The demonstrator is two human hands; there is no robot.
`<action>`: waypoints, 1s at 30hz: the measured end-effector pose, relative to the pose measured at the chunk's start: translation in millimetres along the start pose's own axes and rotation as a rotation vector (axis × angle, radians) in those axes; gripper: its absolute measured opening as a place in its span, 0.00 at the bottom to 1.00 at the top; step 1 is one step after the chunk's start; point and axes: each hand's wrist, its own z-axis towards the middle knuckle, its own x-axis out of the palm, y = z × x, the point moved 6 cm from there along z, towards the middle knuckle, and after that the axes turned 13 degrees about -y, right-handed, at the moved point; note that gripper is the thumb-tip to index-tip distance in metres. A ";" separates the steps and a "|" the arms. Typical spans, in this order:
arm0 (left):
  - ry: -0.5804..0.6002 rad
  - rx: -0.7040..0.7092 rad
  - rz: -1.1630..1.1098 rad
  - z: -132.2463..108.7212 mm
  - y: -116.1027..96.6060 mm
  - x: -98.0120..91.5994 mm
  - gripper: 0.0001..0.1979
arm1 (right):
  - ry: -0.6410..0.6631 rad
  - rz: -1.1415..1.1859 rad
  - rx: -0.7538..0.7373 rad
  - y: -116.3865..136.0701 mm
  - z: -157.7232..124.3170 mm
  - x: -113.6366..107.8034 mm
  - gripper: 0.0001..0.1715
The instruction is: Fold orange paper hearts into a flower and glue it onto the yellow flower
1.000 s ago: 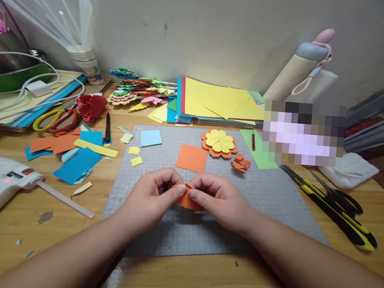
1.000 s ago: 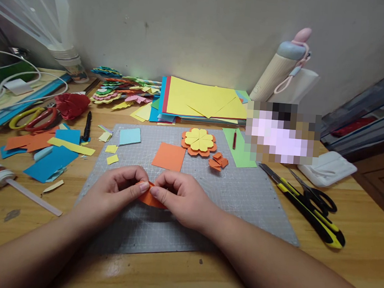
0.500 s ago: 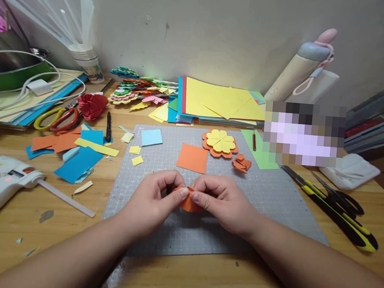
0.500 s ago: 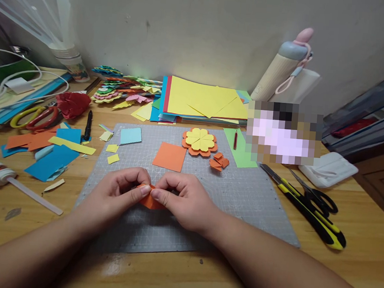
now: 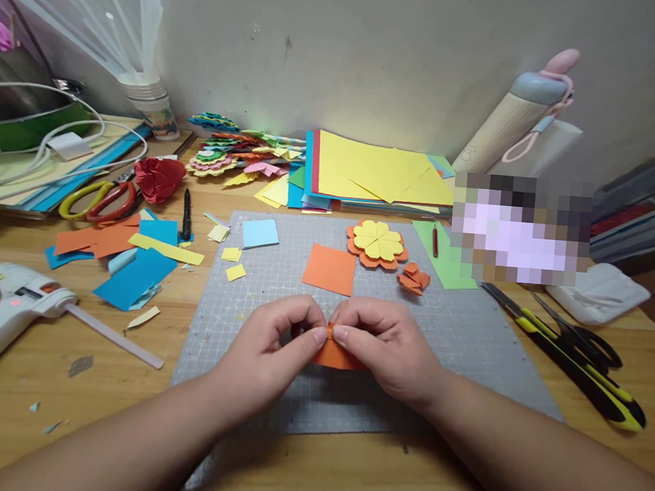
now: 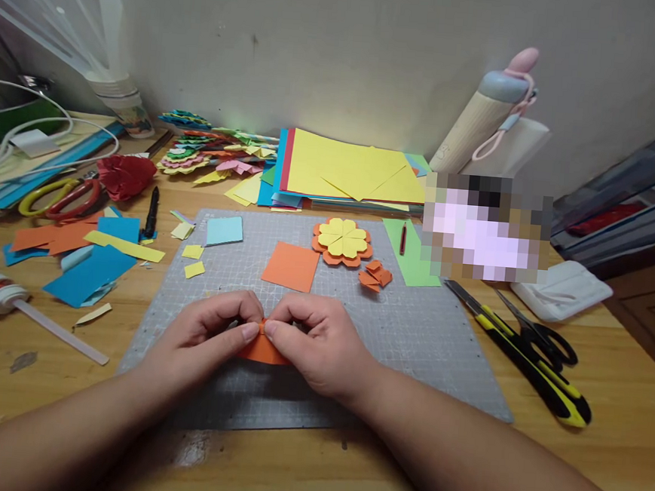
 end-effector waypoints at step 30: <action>-0.055 -0.044 0.051 8.7 5.0 -7.2 0.10 | -0.033 0.158 0.193 -14.7 8.2 -4.9 0.09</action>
